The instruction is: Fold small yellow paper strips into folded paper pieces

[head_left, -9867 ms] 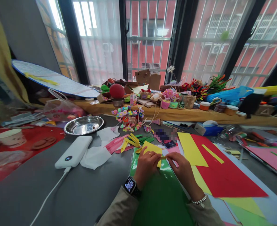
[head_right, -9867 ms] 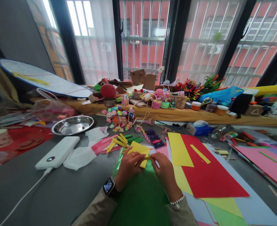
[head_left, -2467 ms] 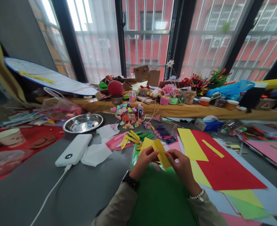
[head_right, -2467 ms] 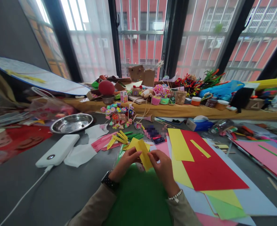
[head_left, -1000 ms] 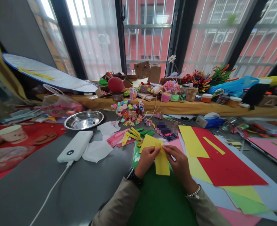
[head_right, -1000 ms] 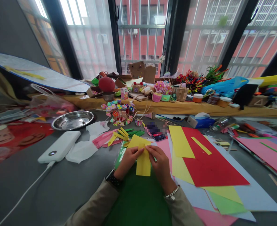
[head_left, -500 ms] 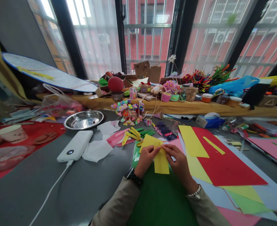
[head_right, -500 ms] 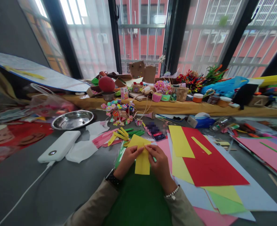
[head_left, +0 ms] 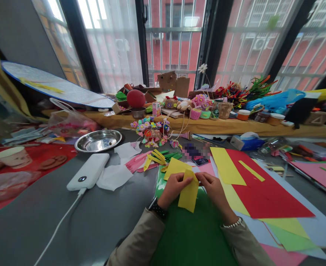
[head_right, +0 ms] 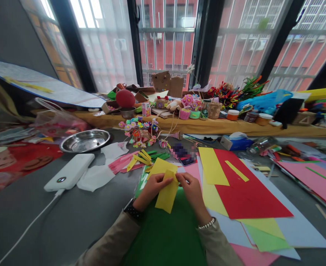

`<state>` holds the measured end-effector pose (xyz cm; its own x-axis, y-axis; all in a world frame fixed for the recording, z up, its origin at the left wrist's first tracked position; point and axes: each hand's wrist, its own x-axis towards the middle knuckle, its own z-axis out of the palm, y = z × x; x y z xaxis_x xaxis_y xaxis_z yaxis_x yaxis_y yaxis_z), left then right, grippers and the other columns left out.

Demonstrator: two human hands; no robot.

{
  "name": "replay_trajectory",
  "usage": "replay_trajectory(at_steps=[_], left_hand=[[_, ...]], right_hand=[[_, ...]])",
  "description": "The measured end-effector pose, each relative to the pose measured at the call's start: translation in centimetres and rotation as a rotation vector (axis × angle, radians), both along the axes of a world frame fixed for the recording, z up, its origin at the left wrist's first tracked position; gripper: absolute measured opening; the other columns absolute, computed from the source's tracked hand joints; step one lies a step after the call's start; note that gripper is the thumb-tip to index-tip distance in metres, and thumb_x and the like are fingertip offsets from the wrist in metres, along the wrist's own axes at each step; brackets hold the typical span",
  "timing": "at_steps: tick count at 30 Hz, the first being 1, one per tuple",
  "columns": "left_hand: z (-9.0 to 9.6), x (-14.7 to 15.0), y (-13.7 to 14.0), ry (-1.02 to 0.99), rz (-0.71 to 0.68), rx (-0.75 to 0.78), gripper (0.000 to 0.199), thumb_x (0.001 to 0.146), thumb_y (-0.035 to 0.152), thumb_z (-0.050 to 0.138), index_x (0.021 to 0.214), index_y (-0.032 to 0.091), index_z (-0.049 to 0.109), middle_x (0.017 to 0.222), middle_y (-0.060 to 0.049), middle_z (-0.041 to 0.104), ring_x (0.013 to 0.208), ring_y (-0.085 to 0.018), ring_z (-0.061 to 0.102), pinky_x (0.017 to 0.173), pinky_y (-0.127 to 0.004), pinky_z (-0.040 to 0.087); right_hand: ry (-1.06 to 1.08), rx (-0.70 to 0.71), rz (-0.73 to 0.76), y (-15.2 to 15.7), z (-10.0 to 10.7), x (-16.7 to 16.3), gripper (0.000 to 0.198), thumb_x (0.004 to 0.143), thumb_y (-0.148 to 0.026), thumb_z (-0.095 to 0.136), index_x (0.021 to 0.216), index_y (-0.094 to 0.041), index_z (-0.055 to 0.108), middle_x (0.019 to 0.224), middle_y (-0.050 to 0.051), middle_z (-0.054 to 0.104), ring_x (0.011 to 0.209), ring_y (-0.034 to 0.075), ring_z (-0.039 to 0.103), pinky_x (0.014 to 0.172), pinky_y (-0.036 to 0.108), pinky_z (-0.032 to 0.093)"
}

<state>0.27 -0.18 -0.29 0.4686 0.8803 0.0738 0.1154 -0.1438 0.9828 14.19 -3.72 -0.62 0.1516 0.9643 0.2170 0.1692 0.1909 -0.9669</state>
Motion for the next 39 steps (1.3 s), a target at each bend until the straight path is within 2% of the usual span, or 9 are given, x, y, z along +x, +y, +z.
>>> replay_trajectory(at_steps=[3,7,14,22,30,39], left_hand=[[0.0,0.0,-0.1,0.044,-0.013,-0.005,0.038,0.064,0.044,0.05,0.069,0.008,0.06,0.059,-0.001,0.053,0.053,-0.01,0.044,0.046,-0.019,0.032],[0.0,0.0,-0.2,0.067,-0.009,0.0,0.039,0.063,0.045,0.05,0.066,0.007,0.06,0.056,0.0,0.052,0.05,-0.009,0.042,0.044,-0.018,0.03],[0.1,0.0,-0.2,0.064,-0.003,0.021,0.039,0.064,0.046,0.05,0.058,0.008,0.058,0.052,0.001,0.047,0.047,-0.006,0.037,0.041,-0.017,0.025],[-0.1,0.0,-0.1,0.087,-0.016,0.049,0.041,0.064,0.047,0.048,0.059,0.008,0.058,0.053,0.001,0.048,0.048,-0.008,0.039,0.042,-0.018,0.027],[-0.1,0.0,-0.2,0.077,-0.029,0.045,0.039,0.064,0.046,0.048,0.058,0.009,0.056,0.052,0.001,0.046,0.048,-0.008,0.038,0.042,-0.018,0.025],[0.2,0.1,-0.3,0.136,0.004,0.136,0.039,0.066,0.045,0.046,0.046,0.012,0.043,0.046,0.005,0.033,0.044,-0.005,0.028,0.04,-0.019,0.018]], right_hand=[[0.099,-0.057,0.024,0.3,-0.6,0.3,0.025,0.067,-0.036,0.054,0.072,-0.014,0.062,0.067,0.003,0.061,0.065,0.015,0.054,0.058,0.025,0.045],[0.146,-0.082,0.028,0.2,-0.7,0.3,0.024,0.065,-0.036,0.056,0.071,-0.014,0.063,0.068,0.003,0.062,0.065,0.016,0.054,0.057,0.024,0.044],[0.063,-0.065,0.009,0.2,-0.5,0.4,0.026,0.065,-0.037,0.055,0.073,-0.013,0.062,0.07,0.005,0.062,0.066,0.017,0.054,0.06,0.027,0.044],[-0.017,-0.057,-0.012,-0.2,0.1,0.1,0.027,0.065,-0.039,0.054,0.072,-0.013,0.061,0.071,0.005,0.062,0.069,0.018,0.055,0.061,0.027,0.042],[-0.038,-0.034,-0.032,-0.4,0.5,-0.2,0.026,0.065,-0.038,0.054,0.067,-0.013,0.059,0.067,0.005,0.061,0.064,0.017,0.054,0.057,0.025,0.042],[-0.183,0.042,-0.084,-0.6,0.6,-0.8,0.027,0.072,-0.04,0.044,0.064,-0.016,0.051,0.061,0.002,0.053,0.057,0.014,0.049,0.051,0.023,0.04]])
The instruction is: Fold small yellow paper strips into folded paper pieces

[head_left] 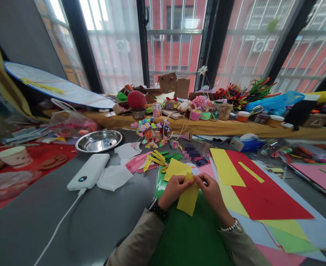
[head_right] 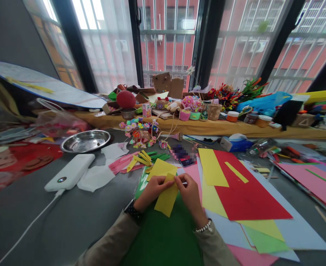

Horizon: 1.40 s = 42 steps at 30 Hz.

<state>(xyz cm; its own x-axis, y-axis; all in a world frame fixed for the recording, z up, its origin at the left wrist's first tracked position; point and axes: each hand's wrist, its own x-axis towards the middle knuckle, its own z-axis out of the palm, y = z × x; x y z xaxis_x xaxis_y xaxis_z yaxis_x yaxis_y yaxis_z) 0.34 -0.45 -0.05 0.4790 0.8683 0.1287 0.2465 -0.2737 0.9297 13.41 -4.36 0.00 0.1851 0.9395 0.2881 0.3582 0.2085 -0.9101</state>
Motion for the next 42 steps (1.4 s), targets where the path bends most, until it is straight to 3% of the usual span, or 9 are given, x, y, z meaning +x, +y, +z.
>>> replay_trajectory(at_steps=[4,9,19,25,33,42], left_hand=[[0.1,-0.1,0.1,0.014,-0.008,0.0,0.037,0.066,0.045,0.045,0.052,0.012,0.047,0.049,0.004,0.038,0.047,-0.007,0.033,0.042,-0.019,0.022],[0.0,-0.2,0.2,0.037,-0.016,0.017,0.037,0.067,0.046,0.044,0.052,0.012,0.047,0.049,0.004,0.037,0.047,-0.007,0.033,0.042,-0.019,0.022],[-0.2,-0.2,0.4,0.09,0.029,0.094,0.04,0.067,0.047,0.043,0.046,0.014,0.04,0.046,0.005,0.03,0.046,-0.006,0.028,0.041,-0.019,0.018],[-0.2,-0.2,0.4,0.084,0.025,0.107,0.039,0.068,0.047,0.041,0.047,0.014,0.037,0.047,0.005,0.03,0.046,-0.007,0.028,0.041,-0.02,0.018],[-0.1,-0.1,0.5,0.099,0.097,0.178,0.039,0.068,0.046,0.042,0.045,0.015,0.034,0.046,0.006,0.029,0.046,-0.007,0.027,0.043,-0.02,0.018],[-0.2,-0.5,0.7,0.04,0.135,0.102,0.037,0.067,0.046,0.044,0.048,0.015,0.036,0.047,0.006,0.031,0.046,-0.007,0.03,0.043,-0.02,0.02]], right_hand=[[-0.185,0.08,-0.013,0.1,0.2,0.4,0.024,0.075,-0.037,0.041,0.061,-0.017,0.047,0.06,0.0,0.05,0.056,0.013,0.048,0.051,0.022,0.039],[-0.386,0.081,0.039,0.3,0.1,1.0,0.028,0.077,-0.034,0.036,0.057,-0.018,0.045,0.053,-0.002,0.047,0.049,0.011,0.044,0.047,0.021,0.034],[-0.437,0.021,0.157,0.0,0.7,1.0,0.028,0.081,-0.034,0.03,0.06,-0.019,0.043,0.05,-0.003,0.046,0.047,0.011,0.043,0.046,0.02,0.032],[-0.523,0.037,0.101,0.4,-0.3,0.8,0.027,0.081,-0.033,0.028,0.061,-0.02,0.041,0.052,-0.002,0.047,0.05,0.013,0.046,0.048,0.022,0.033],[-0.454,0.036,0.18,0.5,-0.2,1.1,0.027,0.08,-0.034,0.03,0.062,-0.019,0.044,0.053,-0.002,0.05,0.049,0.012,0.047,0.048,0.022,0.034],[-0.296,0.01,0.188,0.2,0.3,0.8,0.024,0.079,-0.033,0.033,0.062,-0.019,0.044,0.051,-0.004,0.046,0.047,0.011,0.044,0.047,0.021,0.033]])
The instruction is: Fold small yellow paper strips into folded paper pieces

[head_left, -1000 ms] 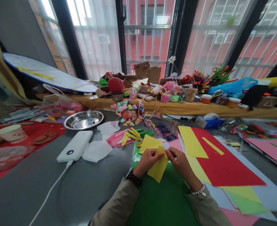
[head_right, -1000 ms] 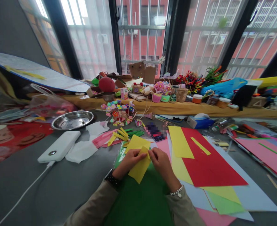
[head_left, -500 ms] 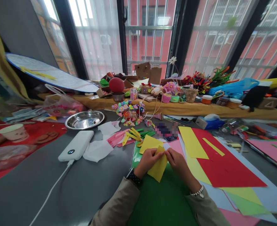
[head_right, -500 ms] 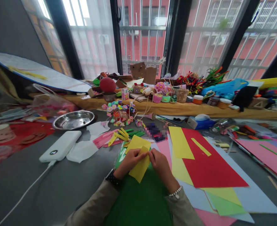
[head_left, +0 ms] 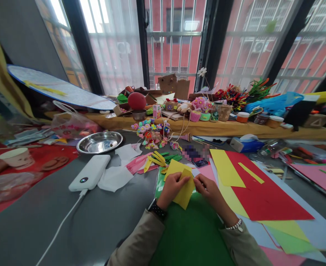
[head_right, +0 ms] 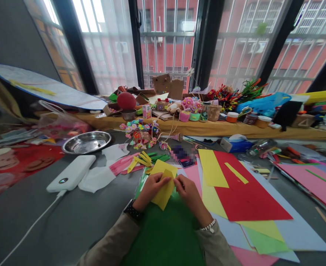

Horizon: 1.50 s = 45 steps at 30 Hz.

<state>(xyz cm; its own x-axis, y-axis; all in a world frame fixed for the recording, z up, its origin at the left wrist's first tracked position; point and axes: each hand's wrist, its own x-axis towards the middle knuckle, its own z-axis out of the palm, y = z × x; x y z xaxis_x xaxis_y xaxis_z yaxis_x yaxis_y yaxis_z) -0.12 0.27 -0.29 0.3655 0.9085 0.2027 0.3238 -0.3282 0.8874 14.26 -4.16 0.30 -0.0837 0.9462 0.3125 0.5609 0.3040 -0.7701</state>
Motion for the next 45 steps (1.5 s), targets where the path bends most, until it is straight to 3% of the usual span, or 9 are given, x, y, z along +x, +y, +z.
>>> replay_trajectory(at_steps=[7,17,21,34,37,39,41,43,45], left_hand=[[0.1,-0.1,-0.1,-0.09,0.036,-0.036,0.035,0.065,0.046,0.047,0.051,0.015,0.043,0.046,0.005,0.036,0.046,-0.008,0.033,0.042,-0.02,0.022],[-0.1,0.2,-0.1,0.059,-0.025,0.071,0.036,0.07,0.044,0.042,0.05,0.015,0.034,0.048,0.006,0.029,0.047,-0.007,0.028,0.043,-0.019,0.019],[-0.1,0.3,-0.3,0.134,-0.113,0.124,0.037,0.071,0.043,0.041,0.049,0.015,0.031,0.048,0.006,0.027,0.047,-0.006,0.027,0.043,-0.02,0.017],[0.3,0.4,-0.5,0.14,-0.197,0.074,0.038,0.069,0.042,0.045,0.045,0.015,0.032,0.046,0.007,0.025,0.046,-0.006,0.025,0.042,-0.02,0.017],[0.1,0.5,-0.4,0.095,-0.209,0.018,0.035,0.067,0.04,0.047,0.045,0.014,0.039,0.045,0.006,0.03,0.045,-0.006,0.029,0.042,-0.019,0.021],[-0.1,0.4,-0.2,-0.017,-0.137,-0.035,0.028,0.067,0.038,0.048,0.054,0.014,0.048,0.05,0.004,0.042,0.049,-0.008,0.039,0.045,-0.018,0.028],[-0.3,0.1,0.1,-0.21,0.102,-0.031,0.023,0.068,0.035,0.049,0.073,0.014,0.053,0.069,-0.001,0.053,0.064,-0.011,0.049,0.055,-0.02,0.037],[-0.3,-0.2,0.5,-0.376,0.39,0.015,0.03,0.067,0.035,0.051,0.09,0.015,0.049,0.091,-0.006,0.052,0.082,-0.015,0.049,0.066,-0.022,0.039],[-0.3,-0.5,0.7,-0.487,0.551,0.015,0.035,0.068,0.037,0.049,0.096,0.015,0.045,0.098,-0.008,0.049,0.088,-0.016,0.048,0.071,-0.025,0.04]], right_hand=[[0.061,-0.014,0.004,-0.1,0.3,0.2,0.028,0.08,-0.034,0.031,0.062,-0.018,0.045,0.055,-0.002,0.049,0.05,0.011,0.046,0.05,0.021,0.035],[-0.018,0.015,-0.023,0.1,-0.3,0.0,0.024,0.078,-0.033,0.035,0.061,-0.018,0.042,0.051,-0.003,0.044,0.048,0.01,0.043,0.046,0.021,0.033],[0.018,-0.025,0.018,0.1,0.0,0.4,0.021,0.079,-0.032,0.034,0.065,-0.019,0.042,0.05,-0.005,0.042,0.046,0.009,0.042,0.044,0.019,0.032],[0.036,-0.055,0.037,0.2,-0.2,0.6,0.02,0.078,-0.033,0.038,0.065,-0.018,0.044,0.048,-0.006,0.04,0.044,0.009,0.039,0.044,0.019,0.029],[0.043,-0.018,-0.001,0.3,-0.3,0.9,0.022,0.075,-0.034,0.043,0.061,-0.017,0.045,0.049,-0.005,0.039,0.046,0.008,0.037,0.044,0.02,0.028],[0.119,-0.007,-0.062,0.4,-0.4,1.0,0.023,0.074,-0.035,0.045,0.06,-0.017,0.045,0.048,-0.006,0.039,0.045,0.008,0.037,0.043,0.019,0.027],[0.254,-0.016,-0.138,0.5,-0.4,1.2,0.022,0.073,-0.036,0.046,0.061,-0.017,0.046,0.047,-0.006,0.041,0.043,0.008,0.037,0.041,0.019,0.028],[0.417,-0.053,-0.182,0.5,-0.4,1.2,0.021,0.073,-0.038,0.046,0.065,-0.017,0.047,0.048,-0.005,0.046,0.04,0.007,0.039,0.038,0.019,0.028],[0.581,-0.093,-0.199,0.5,-0.4,1.1,0.021,0.071,-0.038,0.049,0.068,-0.017,0.047,0.054,-0.002,0.053,0.043,0.009,0.046,0.038,0.018,0.031]])
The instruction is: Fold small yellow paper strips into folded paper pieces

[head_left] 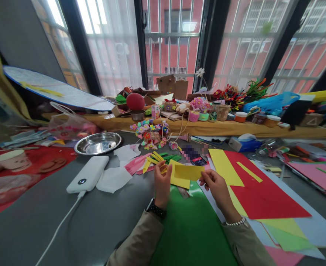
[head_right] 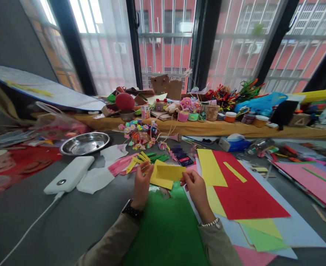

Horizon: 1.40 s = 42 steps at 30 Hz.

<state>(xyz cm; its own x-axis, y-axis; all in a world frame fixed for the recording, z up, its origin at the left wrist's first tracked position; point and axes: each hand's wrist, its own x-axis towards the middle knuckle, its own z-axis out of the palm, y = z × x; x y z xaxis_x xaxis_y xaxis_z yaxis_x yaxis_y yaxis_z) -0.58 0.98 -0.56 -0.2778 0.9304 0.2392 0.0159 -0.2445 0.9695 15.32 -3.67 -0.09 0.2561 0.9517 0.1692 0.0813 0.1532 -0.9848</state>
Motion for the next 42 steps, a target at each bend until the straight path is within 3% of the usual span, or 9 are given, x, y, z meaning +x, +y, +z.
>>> replay_trajectory(at_steps=[2,6,9,19,24,29,32,37,42], left_hand=[[0.1,0.0,0.0,-0.066,0.001,-0.013,0.035,0.07,0.039,0.046,0.096,0.015,0.044,0.099,-0.009,0.049,0.088,-0.016,0.049,0.072,-0.026,0.04],[0.5,0.7,-0.7,0.092,-0.419,-0.031,0.031,0.06,0.037,0.058,0.08,0.013,0.055,0.083,-0.008,0.058,0.074,-0.016,0.055,0.063,-0.025,0.044],[0.6,1.0,-1.2,0.241,-0.57,0.034,0.026,0.057,0.036,0.06,0.072,0.014,0.061,0.074,-0.006,0.061,0.071,-0.017,0.056,0.063,-0.025,0.043],[1.0,0.6,-1.2,0.185,-0.531,-0.102,0.027,0.06,0.039,0.056,0.057,0.012,0.061,0.054,-0.001,0.06,0.054,-0.012,0.053,0.05,-0.02,0.039],[0.9,0.5,-1.1,0.193,-0.487,-0.108,0.027,0.059,0.038,0.057,0.052,0.012,0.058,0.051,0.0,0.057,0.051,-0.011,0.051,0.049,-0.019,0.037],[0.5,0.5,-0.7,0.035,-0.469,-0.149,0.026,0.06,0.037,0.056,0.053,0.012,0.051,0.049,0.002,0.053,0.05,-0.01,0.051,0.05,-0.019,0.039],[0.6,0.7,-0.8,-0.011,-0.439,-0.116,0.024,0.061,0.035,0.056,0.057,0.013,0.051,0.05,0.003,0.051,0.05,-0.009,0.051,0.051,-0.02,0.041],[0.6,0.8,-1.0,0.002,-0.466,-0.104,0.024,0.062,0.037,0.055,0.061,0.013,0.052,0.054,0.002,0.053,0.054,-0.011,0.053,0.053,-0.021,0.042],[0.3,0.8,-0.9,0.057,-0.484,-0.07,0.024,0.062,0.037,0.056,0.06,0.013,0.053,0.054,0.002,0.055,0.052,-0.01,0.053,0.051,-0.02,0.041]], right_hand=[[0.156,-0.037,0.01,0.0,0.0,-0.2,0.021,0.068,-0.037,0.053,0.068,-0.017,0.046,0.062,0.001,0.058,0.054,0.011,0.054,0.043,0.019,0.036],[0.33,-0.13,0.11,0.1,-0.2,-0.7,0.02,0.064,-0.033,0.059,0.069,-0.017,0.049,0.069,0.002,0.061,0.06,0.01,0.056,0.048,0.018,0.039],[0.281,-0.126,0.187,0.3,-0.6,-0.9,0.019,0.063,-0.032,0.06,0.065,-0.016,0.051,0.054,-0.004,0.054,0.048,0.006,0.049,0.044,0.016,0.035],[-0.104,-0.156,0.39,-0.3,-0.1,-0.9,0.024,0.064,-0.035,0.056,0.074,-0.014,0.061,0.061,-0.001,0.058,0.054,0.01,0.049,0.049,0.02,0.036],[-0.203,-0.129,0.366,-0.3,0.0,-0.8,0.025,0.067,-0.037,0.053,0.068,-0.013,0.06,0.057,-0.001,0.056,0.051,0.011,0.049,0.048,0.021,0.037],[-0.16,0.076,0.139,-0.2,0.3,-0.8,0.028,0.076,-0.037,0.039,0.089,-0.016,0.052,0.075,0.005,0.059,0.061,0.013,0.054,0.054,0.024,0.044],[-0.307,0.22,0.123,-0.4,0.3,-1.0,0.029,0.076,-0.03,0.041,0.103,-0.02,0.046,0.096,0.007,0.055,0.078,0.015,0.054,0.06,0.027,0.046],[-0.643,0.353,0.151,-0.2,-0.3,-0.9,0.018,0.074,-0.023,0.045,0.084,-0.025,0.06,0.091,0.006,0.054,0.087,0.019,0.05,0.071,0.033,0.044],[-0.652,0.348,0.155,-0.2,-0.1,-0.7,0.014,0.072,-0.025,0.051,0.078,-0.025,0.063,0.083,0.005,0.056,0.08,0.018,0.052,0.07,0.032,0.044]])
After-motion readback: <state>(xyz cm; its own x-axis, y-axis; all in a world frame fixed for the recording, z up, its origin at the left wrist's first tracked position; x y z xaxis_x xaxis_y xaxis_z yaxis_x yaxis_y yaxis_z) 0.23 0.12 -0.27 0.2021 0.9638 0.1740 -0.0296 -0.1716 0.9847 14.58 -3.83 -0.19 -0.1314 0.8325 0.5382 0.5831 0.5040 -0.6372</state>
